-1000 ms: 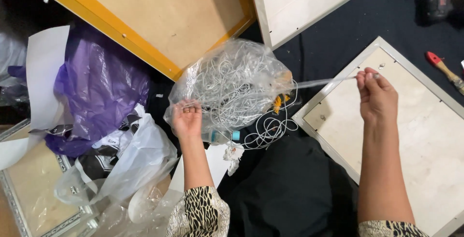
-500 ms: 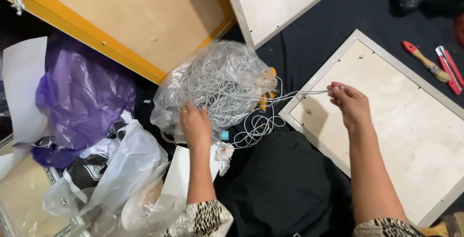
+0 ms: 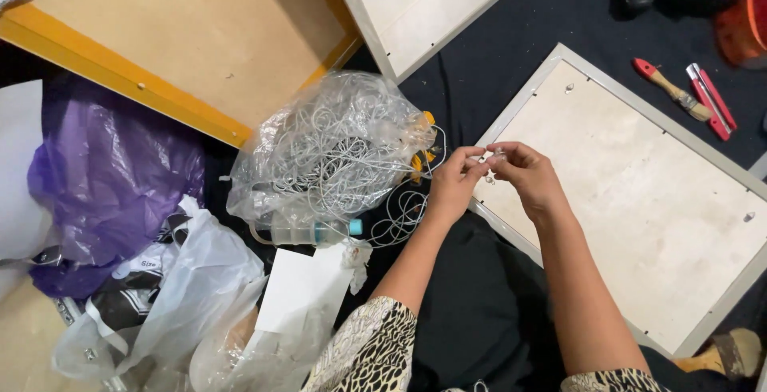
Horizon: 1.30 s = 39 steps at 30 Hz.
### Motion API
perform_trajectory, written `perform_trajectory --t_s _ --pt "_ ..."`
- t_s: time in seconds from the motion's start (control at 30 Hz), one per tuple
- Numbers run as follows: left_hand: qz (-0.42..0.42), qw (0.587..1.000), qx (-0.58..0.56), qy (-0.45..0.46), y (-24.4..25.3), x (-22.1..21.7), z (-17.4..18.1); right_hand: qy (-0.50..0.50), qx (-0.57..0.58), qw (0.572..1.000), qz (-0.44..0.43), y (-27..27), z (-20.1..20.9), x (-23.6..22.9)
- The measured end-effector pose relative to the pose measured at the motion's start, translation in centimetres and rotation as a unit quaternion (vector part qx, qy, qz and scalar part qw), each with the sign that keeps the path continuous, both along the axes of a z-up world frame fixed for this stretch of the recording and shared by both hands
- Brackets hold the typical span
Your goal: The person sits on the floor and pulls white cords from a plastic bag. They thread the cords through small metal loops on the back of a rectangular frame and tie them off by hand.
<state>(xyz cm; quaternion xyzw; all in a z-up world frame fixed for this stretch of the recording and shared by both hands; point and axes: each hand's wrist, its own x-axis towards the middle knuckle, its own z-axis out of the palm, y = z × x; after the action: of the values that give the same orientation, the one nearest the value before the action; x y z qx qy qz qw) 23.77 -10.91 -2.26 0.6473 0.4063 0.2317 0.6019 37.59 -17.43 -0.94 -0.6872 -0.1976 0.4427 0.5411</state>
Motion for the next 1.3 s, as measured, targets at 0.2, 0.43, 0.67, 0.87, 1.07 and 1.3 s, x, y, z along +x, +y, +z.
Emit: perform_trajectory --t_s 0.2,0.43,0.67,0.87,1.07,1.3 --pt "0.027 0.996 -0.081 0.011 0.1 0.0 -3.1 0.066 0.035 0.997 -0.016 -0.5 -1.4 -0.1" --pt "0.063 0.991 -0.112 -0.02 0.2 -0.1 -2.7 0.083 0.017 0.996 -0.029 -1.0 -3.7 -0.2" --pt "0.052 0.99 -0.127 -0.017 0.0 -0.3 -2.0 0.079 0.025 0.996 -0.041 -0.2 -4.4 -0.4" --pt "0.055 0.99 -0.127 -0.017 0.0 -0.2 -2.2 0.073 0.024 0.996 -0.055 0.1 -3.7 -0.7" --pt "0.045 0.991 -0.124 0.009 0.1 0.0 -3.2 0.074 0.015 0.995 -0.068 0.1 -3.7 -0.8" --pt "0.055 0.987 -0.15 -0.026 0.2 0.1 -3.5 0.21 0.072 0.97 -0.104 -0.3 -3.3 -1.3"
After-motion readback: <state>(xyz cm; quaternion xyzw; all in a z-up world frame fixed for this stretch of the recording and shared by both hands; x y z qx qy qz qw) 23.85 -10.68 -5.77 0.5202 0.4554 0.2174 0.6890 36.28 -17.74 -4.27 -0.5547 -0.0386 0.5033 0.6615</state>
